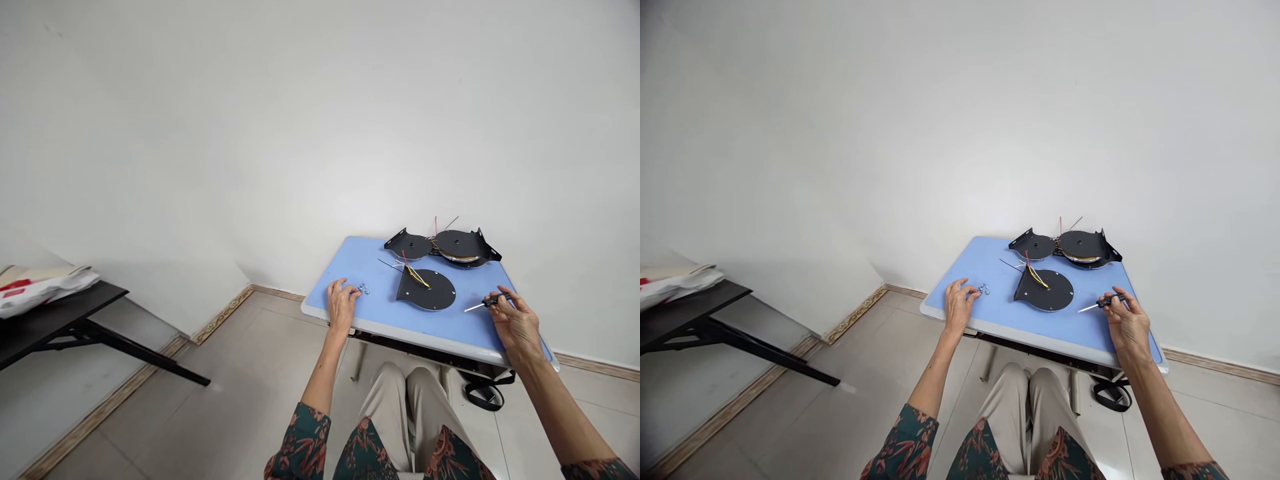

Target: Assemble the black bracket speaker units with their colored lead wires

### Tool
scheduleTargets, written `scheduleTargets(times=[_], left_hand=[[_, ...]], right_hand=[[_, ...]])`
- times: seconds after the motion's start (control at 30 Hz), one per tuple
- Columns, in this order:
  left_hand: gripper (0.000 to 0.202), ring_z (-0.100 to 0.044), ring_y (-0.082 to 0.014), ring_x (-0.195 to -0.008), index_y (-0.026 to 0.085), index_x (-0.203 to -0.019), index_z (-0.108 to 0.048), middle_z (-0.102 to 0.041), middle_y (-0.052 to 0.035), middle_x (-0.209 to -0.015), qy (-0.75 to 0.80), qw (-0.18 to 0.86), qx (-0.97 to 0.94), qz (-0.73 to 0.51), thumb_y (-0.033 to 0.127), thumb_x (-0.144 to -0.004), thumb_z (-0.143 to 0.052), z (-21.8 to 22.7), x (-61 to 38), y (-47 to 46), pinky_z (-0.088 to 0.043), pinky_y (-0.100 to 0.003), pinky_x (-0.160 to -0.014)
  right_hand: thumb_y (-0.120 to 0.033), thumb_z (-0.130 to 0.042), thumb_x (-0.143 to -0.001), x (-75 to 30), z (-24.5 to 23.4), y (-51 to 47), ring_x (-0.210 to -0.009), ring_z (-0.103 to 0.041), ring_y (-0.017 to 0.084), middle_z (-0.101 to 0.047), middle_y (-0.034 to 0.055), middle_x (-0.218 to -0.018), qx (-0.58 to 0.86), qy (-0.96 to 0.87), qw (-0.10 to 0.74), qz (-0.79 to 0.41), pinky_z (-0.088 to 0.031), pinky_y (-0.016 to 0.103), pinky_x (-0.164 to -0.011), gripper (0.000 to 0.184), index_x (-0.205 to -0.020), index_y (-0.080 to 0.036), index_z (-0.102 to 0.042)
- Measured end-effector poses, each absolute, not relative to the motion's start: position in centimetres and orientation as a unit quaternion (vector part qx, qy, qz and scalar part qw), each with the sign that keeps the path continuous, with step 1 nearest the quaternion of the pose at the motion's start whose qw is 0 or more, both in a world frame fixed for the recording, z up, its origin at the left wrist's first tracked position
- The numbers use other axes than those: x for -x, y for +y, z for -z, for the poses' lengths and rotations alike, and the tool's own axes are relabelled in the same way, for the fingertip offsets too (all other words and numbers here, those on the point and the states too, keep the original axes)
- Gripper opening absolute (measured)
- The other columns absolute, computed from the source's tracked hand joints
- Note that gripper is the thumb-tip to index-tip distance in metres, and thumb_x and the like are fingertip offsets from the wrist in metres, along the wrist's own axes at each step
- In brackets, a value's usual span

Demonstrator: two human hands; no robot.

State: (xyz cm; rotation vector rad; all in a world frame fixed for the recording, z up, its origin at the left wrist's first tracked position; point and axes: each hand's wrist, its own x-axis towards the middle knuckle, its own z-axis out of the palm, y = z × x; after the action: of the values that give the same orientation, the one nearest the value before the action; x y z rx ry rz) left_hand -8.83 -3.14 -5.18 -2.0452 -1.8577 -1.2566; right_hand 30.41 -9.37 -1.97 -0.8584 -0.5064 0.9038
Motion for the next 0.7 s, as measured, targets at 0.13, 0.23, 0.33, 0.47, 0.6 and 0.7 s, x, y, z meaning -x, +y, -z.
scheduleTargets(times=[0.13,0.23,0.33,0.47,0.6,0.7], left_hand=[[0.007,-0.058,-0.0312,-0.118,0.02,-0.086,-0.075,-0.066,-0.0143,-0.12,-0.597,0.07,0.676,0.425,0.021,-0.089,-0.069,5.2,9.2,-3.2,-0.049,-0.05,-0.103],[0.017,-0.059,-0.0318,-0.117,0.018,-0.095,-0.074,-0.066,-0.016,-0.119,-0.571,0.102,0.665,0.47,0.028,-0.096,-0.06,4.8,8.1,-4.0,-0.05,-0.052,-0.102],[0.022,-0.056,-0.0321,-0.127,0.017,-0.109,-0.07,-0.066,-0.017,-0.124,-0.502,0.115,0.694,0.503,0.03,-0.099,-0.056,4.1,4.1,-6.0,-0.048,-0.054,-0.107],[0.031,-0.053,-0.028,-0.137,0.018,-0.128,-0.063,-0.066,-0.015,-0.133,-0.351,0.07,0.824,0.439,0.022,-0.1,-0.053,3.5,-3.8,-8.5,-0.046,-0.049,-0.115],[0.043,-0.052,-0.0317,-0.14,0.008,-0.137,-0.057,-0.061,-0.022,-0.141,-0.327,0.051,0.88,0.341,0.021,-0.096,-0.059,3.4,-9.6,-8.1,-0.043,-0.052,-0.118],[0.041,-0.057,-0.0325,-0.135,0.003,-0.132,-0.06,-0.064,-0.0256,-0.136,-0.373,0.048,0.878,0.297,0.017,-0.094,-0.062,3.8,-10.8,-6.7,-0.047,-0.049,-0.114]], right_hand=[[-0.028,-0.098,-0.049,-30.2,2.0,-9.5,-0.073,-0.069,0.014,-0.071,0.0021,-0.081,0.39,-0.231,0.785,-0.422,-0.056,0.023,-0.061,0.057,-0.098,-0.017,-0.073],[-0.03,-0.097,-0.051,-29.9,1.9,-9.6,-0.072,-0.068,0.014,-0.071,0.0015,-0.081,0.387,-0.234,0.788,-0.418,-0.055,0.023,-0.06,0.055,-0.099,-0.018,-0.073],[-0.033,-0.095,-0.056,-29.6,1.7,-9.6,-0.071,-0.068,0.014,-0.071,0.0006,-0.08,0.388,-0.245,0.797,-0.393,-0.055,0.025,-0.062,0.051,-0.099,-0.019,-0.071],[-0.035,-0.092,-0.062,-29.5,1.6,-9.6,-0.073,-0.067,0.013,-0.07,0.0001,-0.08,0.384,-0.266,0.808,-0.359,-0.054,0.026,-0.065,0.047,-0.101,-0.018,-0.07],[-0.034,-0.092,-0.061,-29.8,1.6,-9.8,-0.073,-0.068,0.013,-0.07,0.0003,-0.081,0.388,-0.259,0.809,-0.358,-0.054,0.025,-0.065,0.05,-0.103,-0.017,-0.07],[-0.032,-0.094,-0.058,-29.9,1.6,-10.0,-0.072,-0.068,0.013,-0.07,0.0002,-0.08,0.384,-0.248,0.806,-0.376,-0.054,0.025,-0.066,0.052,-0.102,-0.017,-0.07]])
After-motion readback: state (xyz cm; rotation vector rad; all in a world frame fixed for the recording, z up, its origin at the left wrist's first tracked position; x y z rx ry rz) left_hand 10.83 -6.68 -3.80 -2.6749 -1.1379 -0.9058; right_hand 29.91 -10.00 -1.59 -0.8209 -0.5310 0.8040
